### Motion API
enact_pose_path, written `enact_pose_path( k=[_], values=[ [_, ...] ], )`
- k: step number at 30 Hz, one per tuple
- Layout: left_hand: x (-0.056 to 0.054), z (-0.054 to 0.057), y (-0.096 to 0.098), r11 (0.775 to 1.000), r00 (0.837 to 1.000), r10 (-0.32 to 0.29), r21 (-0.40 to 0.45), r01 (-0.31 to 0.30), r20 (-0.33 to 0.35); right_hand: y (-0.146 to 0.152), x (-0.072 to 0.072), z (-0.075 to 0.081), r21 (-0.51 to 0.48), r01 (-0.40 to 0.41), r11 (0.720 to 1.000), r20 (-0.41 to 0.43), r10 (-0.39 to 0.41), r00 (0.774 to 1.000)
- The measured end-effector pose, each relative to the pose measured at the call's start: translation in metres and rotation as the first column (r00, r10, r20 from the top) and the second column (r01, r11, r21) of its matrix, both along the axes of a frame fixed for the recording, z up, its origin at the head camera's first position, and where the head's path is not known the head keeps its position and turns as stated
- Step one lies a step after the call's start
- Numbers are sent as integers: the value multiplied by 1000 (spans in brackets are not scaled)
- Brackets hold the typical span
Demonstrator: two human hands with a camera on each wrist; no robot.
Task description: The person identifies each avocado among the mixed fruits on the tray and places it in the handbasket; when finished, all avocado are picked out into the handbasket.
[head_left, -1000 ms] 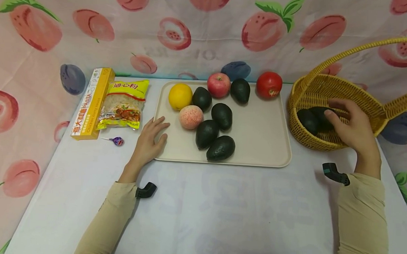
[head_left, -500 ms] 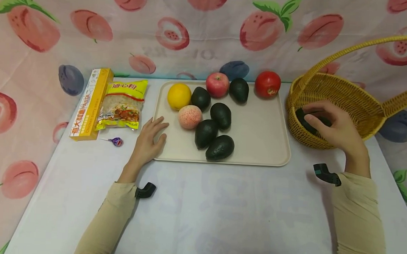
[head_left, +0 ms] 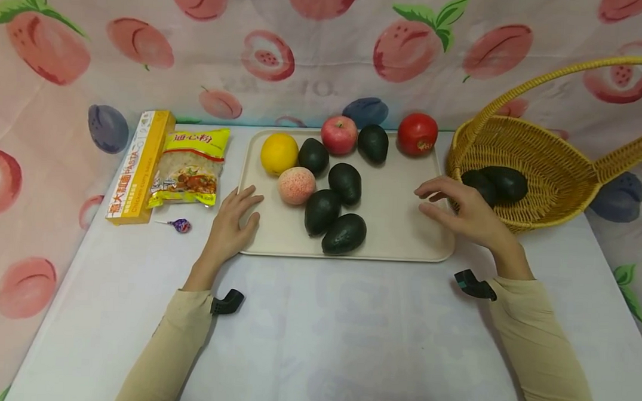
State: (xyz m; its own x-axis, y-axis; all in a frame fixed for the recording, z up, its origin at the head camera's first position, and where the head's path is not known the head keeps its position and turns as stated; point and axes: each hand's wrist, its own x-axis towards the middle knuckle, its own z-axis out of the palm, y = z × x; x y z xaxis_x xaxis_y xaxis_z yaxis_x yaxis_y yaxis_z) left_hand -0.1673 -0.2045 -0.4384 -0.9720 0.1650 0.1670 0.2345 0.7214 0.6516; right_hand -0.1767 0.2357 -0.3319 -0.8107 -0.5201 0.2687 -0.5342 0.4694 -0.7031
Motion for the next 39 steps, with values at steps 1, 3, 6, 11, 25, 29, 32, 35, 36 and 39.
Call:
enact_pose_path(
  k=[1,3,6,11,25,29,32,35,36,39],
  values=[
    [0,0,0,1000,1000,-1,0,1,2,-4,1,-1,7,-14,1000,14,14,1000],
    [1,0,0,1000,1000,-3,1,3,2,-10,0,-9,5,-50,999,35,50,998],
    [0,-1,-1,1000,1000,-3,1,3,-3,-18,-3,-25,7,-97,995,40,97,995],
    [-5,-1,0,1000,1000,-6,0,6,-21,-30,-5,-47,18,-154,988,26,153,988],
    [-2,1,-1,1000,1000,-11,-2,11,-15,-74,14,-61,124,-232,965,-20,236,972],
    [-1,1,-1,1000,1000,-7,3,8,-4,-77,15,-63,133,-195,972,-28,200,979],
    [-1,1,-1,1000,1000,-6,10,6,1,-79,15,-63,133,-178,975,-17,182,983],
    [-1,0,0,1000,1000,-7,14,7,-8,-80,16,-64,128,-175,976,-9,178,984],
    [-1,0,0,1000,1000,-7,14,7,-10,-81,17,-64,125,-177,976,-7,180,984],
    [-2,1,0,1000,1000,-9,11,9,-17,-82,18,-66,121,-181,976,-17,184,983]
  ],
)
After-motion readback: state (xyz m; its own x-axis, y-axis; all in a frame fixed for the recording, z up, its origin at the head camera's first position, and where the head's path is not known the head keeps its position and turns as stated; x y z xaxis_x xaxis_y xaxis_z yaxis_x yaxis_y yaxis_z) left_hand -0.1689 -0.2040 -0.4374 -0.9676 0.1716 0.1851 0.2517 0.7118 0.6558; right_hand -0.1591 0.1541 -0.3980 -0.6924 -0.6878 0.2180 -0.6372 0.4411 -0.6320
